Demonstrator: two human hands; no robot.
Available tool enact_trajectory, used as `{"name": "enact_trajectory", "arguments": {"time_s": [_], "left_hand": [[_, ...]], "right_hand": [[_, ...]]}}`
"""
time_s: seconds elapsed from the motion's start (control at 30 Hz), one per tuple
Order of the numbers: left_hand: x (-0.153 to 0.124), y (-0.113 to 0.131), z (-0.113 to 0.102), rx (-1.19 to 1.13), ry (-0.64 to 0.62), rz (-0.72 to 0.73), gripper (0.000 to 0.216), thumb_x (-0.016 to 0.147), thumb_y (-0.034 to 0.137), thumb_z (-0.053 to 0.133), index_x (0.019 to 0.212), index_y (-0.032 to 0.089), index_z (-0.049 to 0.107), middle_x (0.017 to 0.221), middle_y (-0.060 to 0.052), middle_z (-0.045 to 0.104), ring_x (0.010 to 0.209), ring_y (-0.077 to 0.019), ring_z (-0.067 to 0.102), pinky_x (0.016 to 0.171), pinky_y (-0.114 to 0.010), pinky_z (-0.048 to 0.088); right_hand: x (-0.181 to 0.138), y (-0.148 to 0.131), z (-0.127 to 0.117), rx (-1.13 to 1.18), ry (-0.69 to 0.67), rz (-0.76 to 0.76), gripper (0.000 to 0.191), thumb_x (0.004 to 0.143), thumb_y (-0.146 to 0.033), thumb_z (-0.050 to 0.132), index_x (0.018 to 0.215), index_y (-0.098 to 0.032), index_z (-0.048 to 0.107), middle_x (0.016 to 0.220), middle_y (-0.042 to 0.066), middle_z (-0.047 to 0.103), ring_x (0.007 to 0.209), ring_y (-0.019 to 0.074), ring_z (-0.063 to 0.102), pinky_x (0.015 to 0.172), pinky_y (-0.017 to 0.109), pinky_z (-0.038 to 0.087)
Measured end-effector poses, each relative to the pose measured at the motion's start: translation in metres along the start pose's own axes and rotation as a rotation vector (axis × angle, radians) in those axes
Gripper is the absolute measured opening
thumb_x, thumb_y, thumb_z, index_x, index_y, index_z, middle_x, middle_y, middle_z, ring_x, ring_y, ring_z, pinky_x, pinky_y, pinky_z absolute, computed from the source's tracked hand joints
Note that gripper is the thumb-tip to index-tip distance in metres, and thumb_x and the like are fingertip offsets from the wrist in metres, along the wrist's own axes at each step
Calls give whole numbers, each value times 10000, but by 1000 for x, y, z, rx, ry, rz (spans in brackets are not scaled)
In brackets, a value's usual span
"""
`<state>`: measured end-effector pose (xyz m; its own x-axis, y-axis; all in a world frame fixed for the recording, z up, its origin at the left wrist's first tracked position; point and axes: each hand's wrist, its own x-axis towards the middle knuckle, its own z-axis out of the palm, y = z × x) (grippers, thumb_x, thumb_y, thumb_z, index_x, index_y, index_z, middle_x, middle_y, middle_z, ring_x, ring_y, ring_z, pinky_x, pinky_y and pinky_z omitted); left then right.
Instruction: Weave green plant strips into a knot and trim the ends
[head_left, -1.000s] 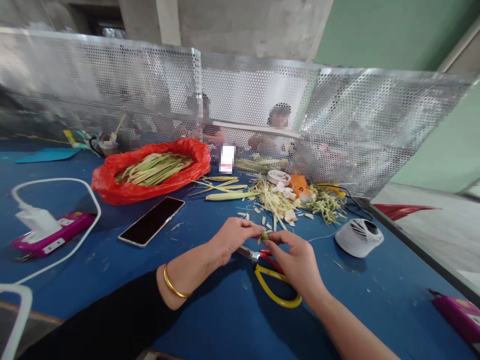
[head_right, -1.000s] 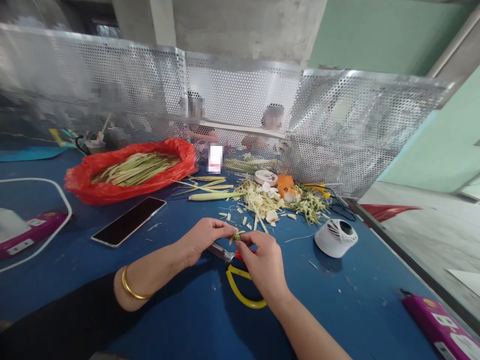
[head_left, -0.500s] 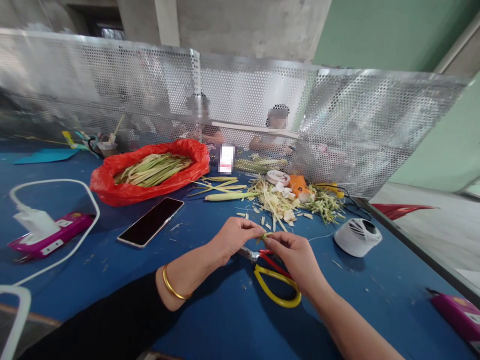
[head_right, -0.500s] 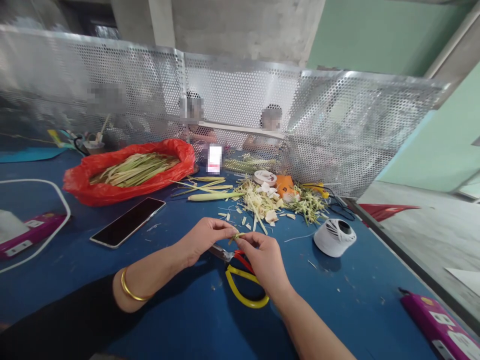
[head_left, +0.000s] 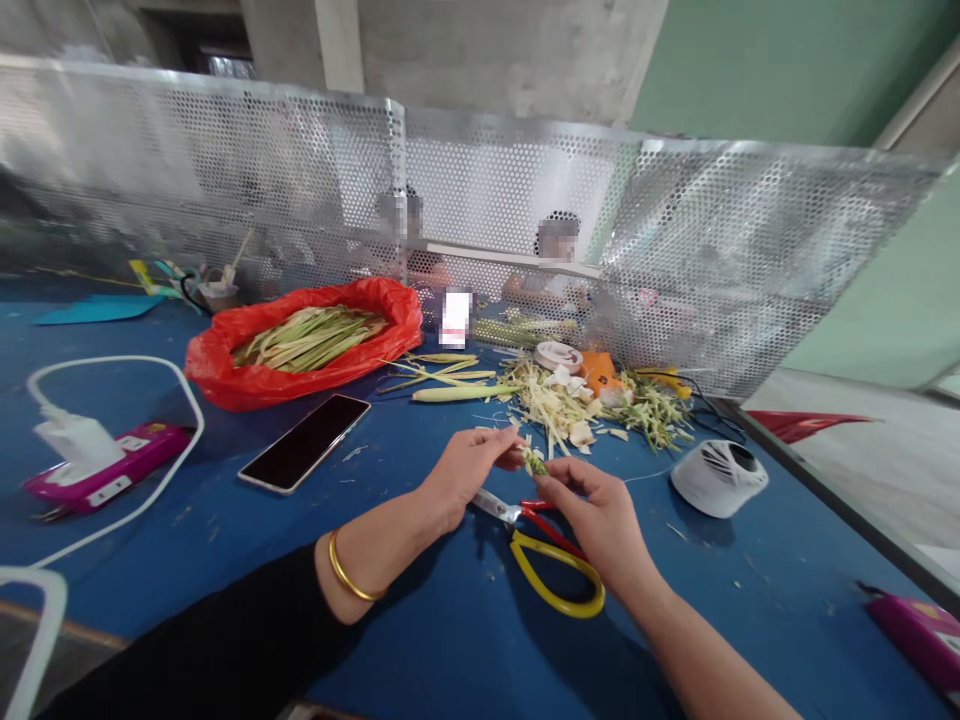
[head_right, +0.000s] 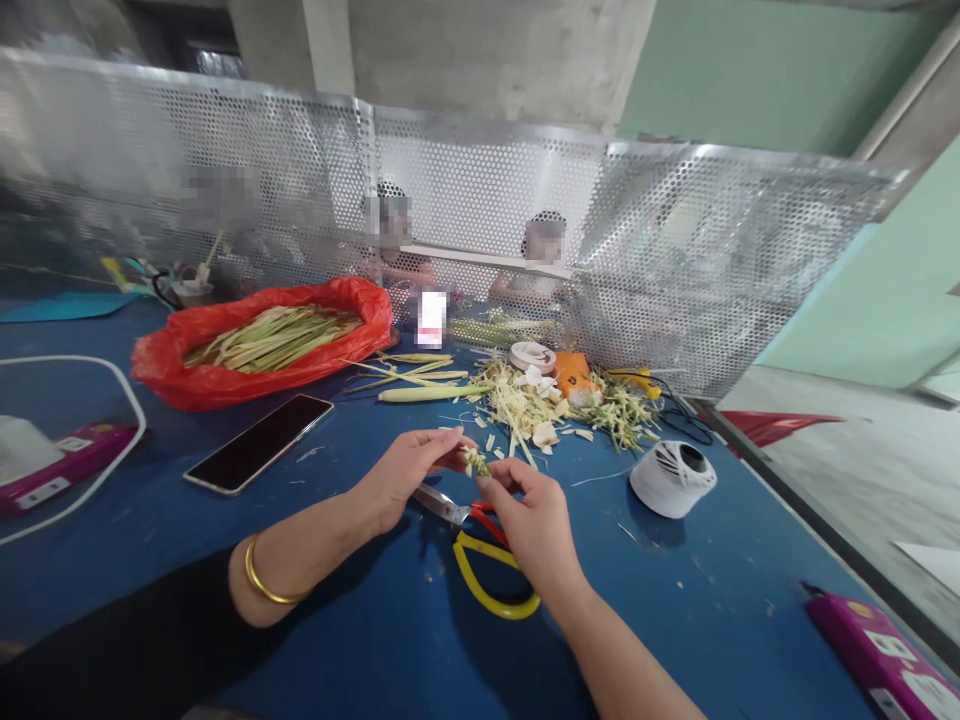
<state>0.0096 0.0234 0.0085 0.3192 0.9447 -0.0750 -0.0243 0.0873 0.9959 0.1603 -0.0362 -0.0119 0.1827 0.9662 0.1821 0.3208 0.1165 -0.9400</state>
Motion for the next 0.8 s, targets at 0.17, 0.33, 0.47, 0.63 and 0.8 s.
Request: {"name": "enact_trajectory", "arguments": {"time_s": [0.17, 0.33, 0.47, 0.63, 0.8], "left_hand": [[2, 2, -2, -43, -77, 68, 230, 668, 183, 617, 857, 171, 748, 896, -38, 724, 883, -176, 613, 867, -290, 419], [1, 0, -1, -122, -117, 16, 273, 620, 206, 688, 887, 164, 729, 844, -27, 700, 806, -152, 603, 825, -278, 433], [-2, -1, 3, -65, -69, -14, 209, 595, 261, 752, 768, 157, 699, 725, 2, 653, 702, -129, 568, 735, -264, 446], [-4, -1, 5, -24, -44, -53, 162, 603, 261, 742, 721, 167, 682, 647, 30, 621, 622, -123, 554, 649, -258, 452], [-3, -4, 6, 35, 3, -6, 135, 586, 243, 742, 674, 154, 692, 627, 21, 633, 617, -124, 544, 648, -250, 434]], "right_hand": [[1, 1, -2, 353, -67, 233, 320, 719, -474, 705, 764, -157, 710, 625, 12, 642, 633, 147, 584, 662, 256, 465], [1, 5, -1, 463, -65, 272, 312, 687, -459, 750, 765, -158, 722, 667, 25, 664, 646, 145, 594, 699, 267, 484], [0, 4, 2, 444, -115, 240, 320, 705, -462, 730, 763, -148, 713, 692, 36, 663, 663, 150, 589, 714, 282, 481], [-1, -2, 3, 207, -48, 128, 318, 729, -479, 688, 754, -161, 674, 659, 9, 614, 644, 152, 541, 634, 264, 441], [-2, -2, 3, 54, -64, 75, 302, 773, -446, 630, 668, -164, 635, 575, -21, 549, 555, 121, 447, 539, 238, 362]]}}
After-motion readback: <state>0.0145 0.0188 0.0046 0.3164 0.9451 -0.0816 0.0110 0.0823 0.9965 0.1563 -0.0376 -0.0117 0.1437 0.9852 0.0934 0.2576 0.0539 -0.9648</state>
